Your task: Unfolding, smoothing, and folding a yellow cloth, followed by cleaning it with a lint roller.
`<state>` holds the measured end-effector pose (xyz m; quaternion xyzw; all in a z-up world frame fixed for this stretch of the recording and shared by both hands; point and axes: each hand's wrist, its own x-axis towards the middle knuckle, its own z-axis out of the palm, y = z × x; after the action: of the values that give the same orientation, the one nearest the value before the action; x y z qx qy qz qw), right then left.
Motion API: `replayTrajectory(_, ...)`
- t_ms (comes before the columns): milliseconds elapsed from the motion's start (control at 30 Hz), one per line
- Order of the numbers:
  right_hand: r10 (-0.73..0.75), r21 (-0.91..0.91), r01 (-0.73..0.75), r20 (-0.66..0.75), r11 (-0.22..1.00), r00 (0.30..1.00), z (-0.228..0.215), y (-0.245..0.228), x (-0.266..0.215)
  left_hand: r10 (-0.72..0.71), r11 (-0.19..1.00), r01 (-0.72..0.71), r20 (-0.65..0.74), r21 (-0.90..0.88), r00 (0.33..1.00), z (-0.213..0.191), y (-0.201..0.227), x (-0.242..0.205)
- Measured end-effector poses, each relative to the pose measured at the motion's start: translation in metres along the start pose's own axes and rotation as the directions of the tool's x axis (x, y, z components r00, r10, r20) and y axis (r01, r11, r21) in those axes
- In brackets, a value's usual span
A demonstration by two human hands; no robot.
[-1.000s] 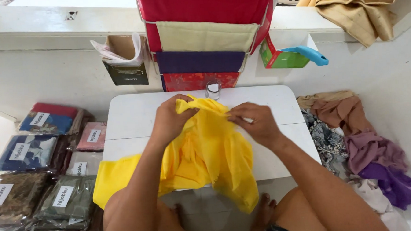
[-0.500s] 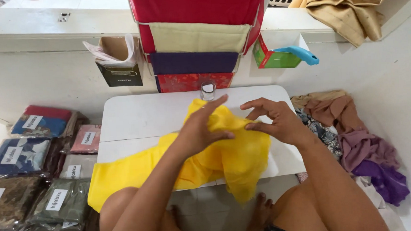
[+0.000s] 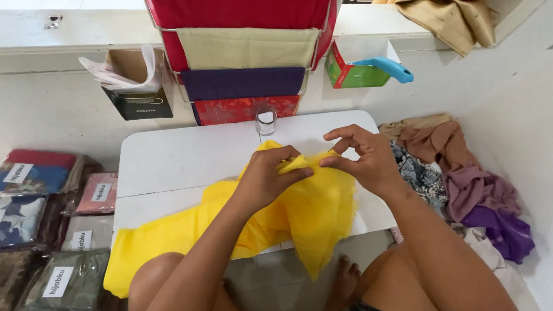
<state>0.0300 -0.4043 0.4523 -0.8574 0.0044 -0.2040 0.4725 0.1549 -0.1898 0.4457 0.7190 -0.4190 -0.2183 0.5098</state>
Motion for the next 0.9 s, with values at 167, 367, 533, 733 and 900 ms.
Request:
replayTrajectory(167,0.018,0.009,-0.018,-0.086,1.000,0.996,0.005,-0.002,0.002,-0.066,0.998,0.065,-0.053,-0.022,0.996,0.000,0.002,-0.002)
replayTrajectory(367,0.367,0.186,-0.399,0.185,0.898,0.912,0.020,0.004,0.007,-0.150,0.988,0.144,-0.143,-0.054,0.978,-0.001,0.004,-0.003)
replayTrajectory(533,0.491,0.208,-0.487,0.037,0.848,0.871,0.032,0.009,0.003,-0.140,0.990,0.135,-0.174,-0.042,0.975,-0.004,0.012,-0.006)
replayTrajectory(733,0.444,0.330,-0.392,-0.096,0.859,0.891,0.023,0.005,0.010,0.010,0.966,0.089,-0.376,0.244,0.927,-0.028,-0.007,-0.010)
replayTrajectory(900,0.454,0.390,-0.361,-0.179,0.847,0.873,-0.030,0.037,0.014,-0.115,0.876,0.308,-0.457,0.373,0.882,-0.084,-0.028,-0.032)
